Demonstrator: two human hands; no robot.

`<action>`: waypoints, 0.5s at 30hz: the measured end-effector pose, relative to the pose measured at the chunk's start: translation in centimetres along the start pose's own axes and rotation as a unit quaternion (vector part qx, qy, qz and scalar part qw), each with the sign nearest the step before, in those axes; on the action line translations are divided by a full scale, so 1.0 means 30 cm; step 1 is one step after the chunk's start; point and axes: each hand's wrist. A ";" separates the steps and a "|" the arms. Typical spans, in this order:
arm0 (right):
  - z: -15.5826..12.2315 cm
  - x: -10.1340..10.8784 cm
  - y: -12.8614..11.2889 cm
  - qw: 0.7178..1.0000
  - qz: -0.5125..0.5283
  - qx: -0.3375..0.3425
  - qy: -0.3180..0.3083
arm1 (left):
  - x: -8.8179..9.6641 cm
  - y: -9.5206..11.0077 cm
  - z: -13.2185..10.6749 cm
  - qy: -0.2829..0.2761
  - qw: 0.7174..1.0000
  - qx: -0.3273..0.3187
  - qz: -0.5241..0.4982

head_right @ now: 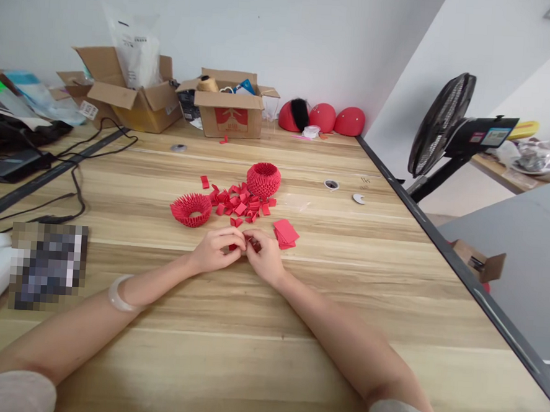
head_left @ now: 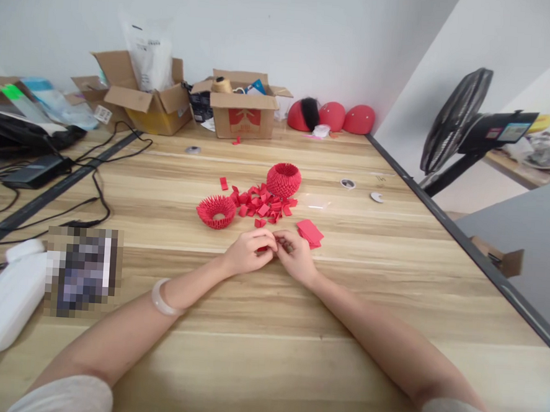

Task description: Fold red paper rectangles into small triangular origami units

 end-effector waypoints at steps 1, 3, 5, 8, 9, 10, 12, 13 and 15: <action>0.000 0.001 -0.003 1.000 -0.001 0.000 0.001 | 0.000 0.002 0.001 0.002 1.000 0.003 -0.002; 0.001 0.002 -0.011 1.000 -0.004 0.000 -0.004 | 0.000 0.006 0.001 0.009 1.000 0.006 -0.002; 0.001 0.004 -0.016 1.000 -0.009 0.000 -0.015 | 0.000 0.010 0.002 0.014 1.000 0.008 0.001; 0.002 0.005 -0.019 0.999 -0.018 0.001 -0.031 | 0.000 0.014 0.003 0.013 1.000 0.009 0.001; 0.002 0.005 -0.019 0.999 -0.021 0.001 -0.034 | 0.000 0.014 0.003 0.011 1.000 0.010 0.000; 0.002 0.005 -0.018 0.999 -0.022 0.002 -0.038 | 0.000 0.014 0.003 0.008 1.000 0.012 -0.001; 0.002 0.006 -0.017 0.999 -0.023 0.002 -0.043 | 0.000 0.014 0.003 0.001 1.000 0.021 -0.002; 0.003 0.006 -0.017 0.999 -0.023 0.002 -0.045 | 0.000 0.013 0.003 -0.003 1.000 0.027 -0.003; 0.003 0.006 -0.016 0.999 -0.024 0.003 -0.047 | 0.000 0.012 0.003 -0.009 0.999 0.034 -0.004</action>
Point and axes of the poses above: each hand's wrist, its own z-axis towards the middle knuckle, its own x-axis out of the back of the hand, y = z × x, and after that the axes turned 3 degrees about -z, right-handed
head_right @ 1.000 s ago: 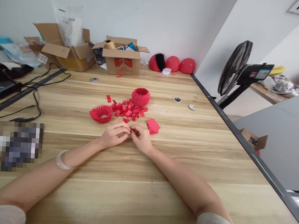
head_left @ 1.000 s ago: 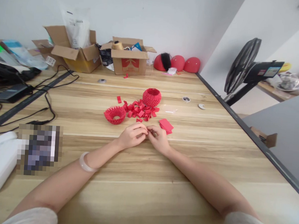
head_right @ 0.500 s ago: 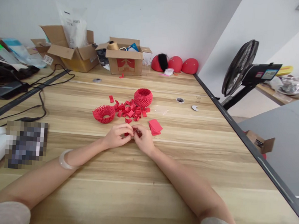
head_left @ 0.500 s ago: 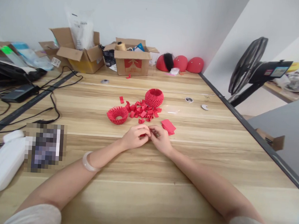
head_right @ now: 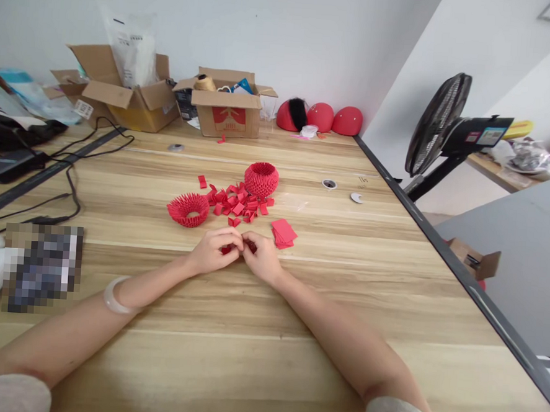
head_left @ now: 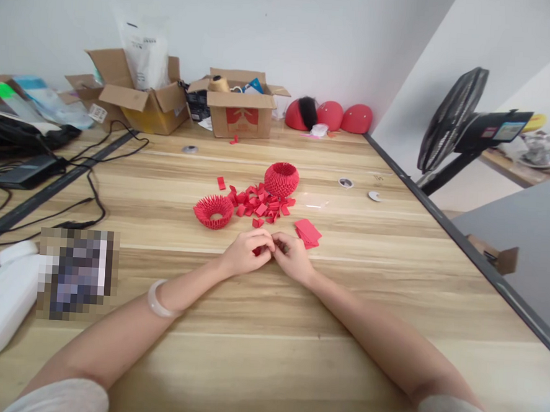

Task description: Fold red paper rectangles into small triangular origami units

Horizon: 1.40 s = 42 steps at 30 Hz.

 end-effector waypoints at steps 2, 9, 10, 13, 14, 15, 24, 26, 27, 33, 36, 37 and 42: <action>0.001 0.000 0.000 1.000 -0.002 0.000 -0.001 | -0.001 -0.001 0.001 -0.005 1.000 0.006 -0.003; 0.003 0.002 -0.003 1.000 0.000 -0.010 -0.009 | -0.002 -0.003 0.008 -0.019 0.999 0.038 -0.028; 0.003 0.003 -0.003 1.000 -0.003 -0.010 -0.009 | -0.002 -0.002 0.009 -0.019 0.999 0.038 -0.029; 0.003 0.003 -0.003 1.000 -0.008 -0.010 -0.008 | -0.001 -0.001 0.010 -0.019 0.999 0.039 -0.028; 0.003 0.003 -0.002 1.000 -0.009 -0.010 -0.008 | 0.000 0.000 0.010 -0.019 0.999 0.040 -0.027; 0.003 0.003 -0.001 1.000 -0.010 -0.009 -0.009 | 0.000 0.000 0.009 -0.020 0.999 0.041 -0.027; 0.002 0.004 0.000 1.000 -0.021 0.000 0.002 | -0.004 -0.008 0.003 -0.026 0.998 0.051 -0.028; 0.002 0.004 -0.003 1.000 -0.020 0.001 0.002 | -0.004 -0.010 0.002 -0.028 0.998 0.050 -0.029; 0.002 0.004 -0.003 1.000 -0.019 0.000 0.001 | -0.004 -0.010 0.002 -0.027 0.998 0.049 -0.030; 0.003 0.002 0.002 1.000 -0.019 -0.006 -0.006 | -0.003 -0.008 0.003 -0.024 0.998 0.046 -0.029; 0.003 0.002 0.006 1.000 -0.018 -0.008 -0.010 | -0.003 -0.006 0.003 -0.023 0.998 0.047 -0.028; 0.003 0.002 0.006 1.000 -0.019 -0.008 -0.010 | -0.003 -0.006 0.003 -0.023 0.998 0.048 -0.028; 0.003 0.002 0.000 1.000 -0.020 -0.005 -0.007 | -0.004 -0.006 0.004 -0.022 0.998 0.049 -0.033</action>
Point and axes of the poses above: each hand's wrist, its own z-axis towards the middle knuckle, its own x-axis out of the back of the hand, y = z × x, and after that the axes turned 3 degrees about -z, right-handed
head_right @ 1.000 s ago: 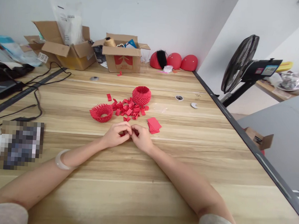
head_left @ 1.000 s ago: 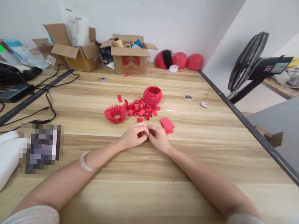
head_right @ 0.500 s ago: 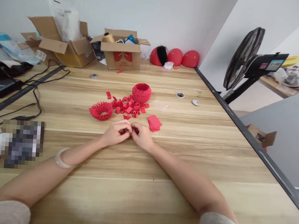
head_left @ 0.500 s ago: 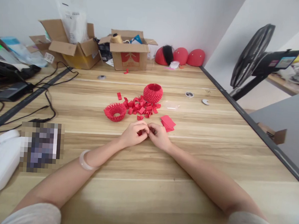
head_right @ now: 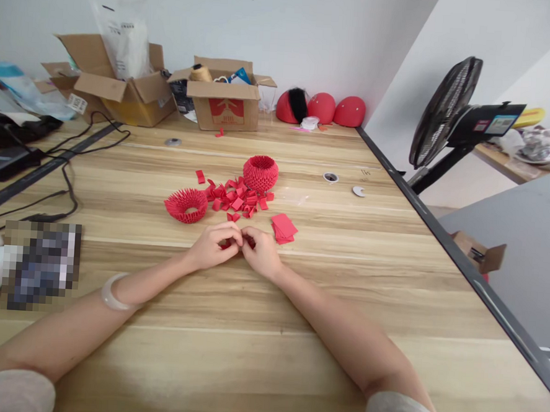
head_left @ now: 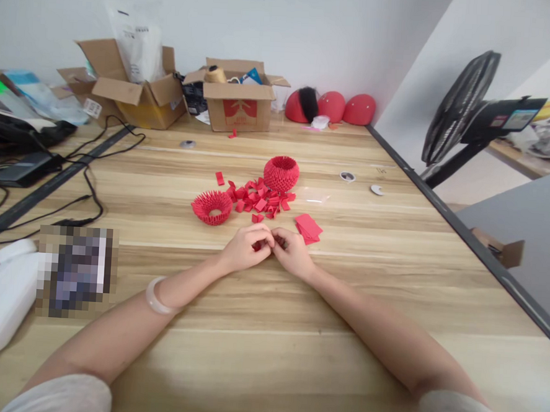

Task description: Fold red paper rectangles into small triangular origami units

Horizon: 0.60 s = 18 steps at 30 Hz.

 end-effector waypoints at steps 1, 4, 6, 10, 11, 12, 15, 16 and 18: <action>0.000 0.000 0.000 1.000 0.002 0.000 0.000 | 0.000 0.001 0.001 0.000 1.000 0.000 -0.001; 0.000 0.001 0.001 1.000 0.005 0.001 -0.003 | 0.003 0.005 0.003 -0.004 1.000 0.009 0.001; 0.001 0.001 0.002 1.000 0.003 0.002 -0.004 | 0.005 0.008 0.004 -0.009 1.000 0.016 0.002; 0.001 0.001 0.004 1.000 0.005 0.000 -0.007 | 0.005 0.009 0.003 -0.010 1.000 0.019 0.000; 0.001 0.001 0.004 1.000 0.006 -0.002 -0.008 | 0.005 0.009 0.003 -0.009 1.000 0.018 0.000; 0.001 0.001 0.004 1.000 0.006 -0.003 -0.009 | 0.005 0.008 0.003 -0.009 1.000 0.018 0.000; 0.001 0.001 0.005 1.000 0.006 -0.004 -0.010 | 0.005 0.007 0.003 -0.008 1.000 0.015 -0.001; 0.001 0.001 0.005 1.000 0.006 -0.004 -0.010 | 0.005 0.008 0.003 -0.008 1.000 0.015 -0.001; 0.001 0.001 0.005 1.000 0.005 -0.004 -0.010 | 0.005 0.008 0.003 -0.008 1.000 0.014 -0.001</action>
Point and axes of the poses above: each hand's wrist, its own z-axis towards the middle knuckle, its own x-axis out of the back of the hand, y = z × x, and after that the axes turned 3 degrees about -z, right-handed
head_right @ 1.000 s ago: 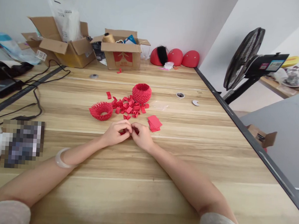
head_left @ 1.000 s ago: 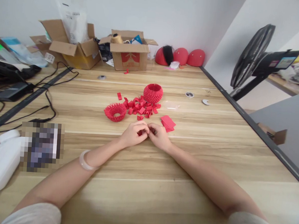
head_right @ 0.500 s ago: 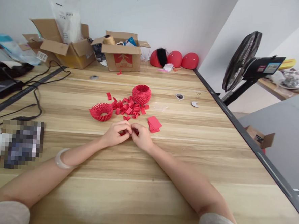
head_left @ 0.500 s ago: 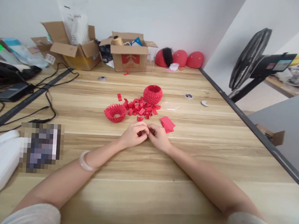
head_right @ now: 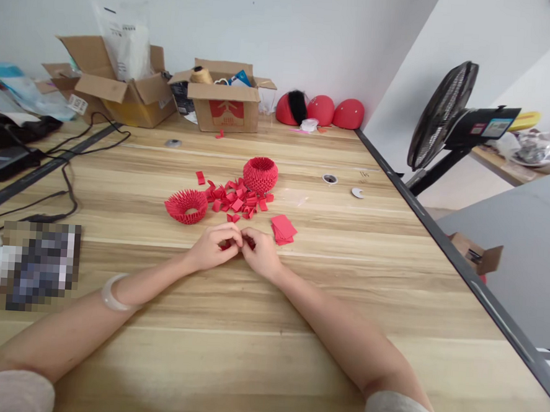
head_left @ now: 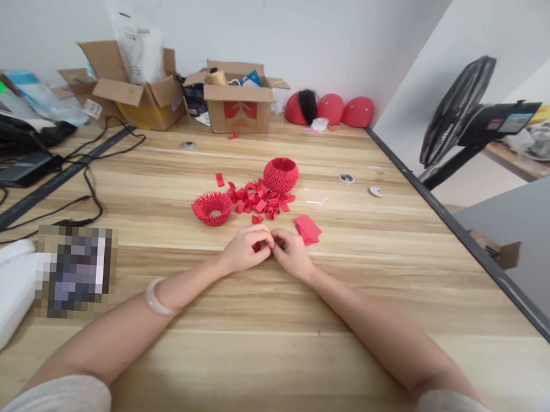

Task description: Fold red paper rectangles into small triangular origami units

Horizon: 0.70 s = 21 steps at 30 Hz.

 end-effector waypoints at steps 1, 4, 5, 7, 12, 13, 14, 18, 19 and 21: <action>0.000 0.000 -0.001 1.000 0.000 -0.001 0.000 | 0.000 0.000 0.000 0.000 1.000 0.000 0.000; 0.000 0.000 -0.003 1.000 0.002 -0.003 -0.001 | -0.001 0.000 0.000 0.000 1.000 0.002 -0.002; 0.000 0.000 -0.003 1.000 0.002 -0.003 -0.002 | -0.001 0.000 0.000 -0.001 1.000 0.002 -0.002; 0.001 0.001 -0.004 1.000 0.003 -0.003 -0.002 | -0.001 0.000 0.000 -0.001 1.000 0.003 -0.002; 0.001 0.002 -0.006 1.000 0.002 -0.003 -0.001 | 0.000 0.000 -0.001 -0.001 1.000 0.004 -0.001; 0.000 0.002 -0.007 1.000 0.001 -0.002 0.000 | 0.000 -0.001 -0.001 -0.001 1.000 0.005 -0.001; 0.000 0.002 -0.007 1.000 0.001 -0.001 0.001 | 0.000 -0.001 -0.002 -0.001 1.000 0.006 -0.002; 0.001 0.001 -0.003 1.000 0.001 0.002 -0.001 | -0.001 -0.005 -0.003 -0.003 1.000 0.008 -0.007; 0.001 0.000 -0.002 1.000 0.000 0.003 0.000 | -0.002 -0.007 -0.003 -0.004 1.000 0.008 -0.008; 0.001 -0.001 -0.001 1.000 -0.004 0.002 0.002 | -0.003 -0.011 -0.003 -0.005 1.000 0.010 -0.010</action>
Point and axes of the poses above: each hand's wrist, its own z-axis towards the middle knuckle, its own x-axis out of the back of the hand, y = z × x, and after that the axes turned 3 degrees about -z, right-handed
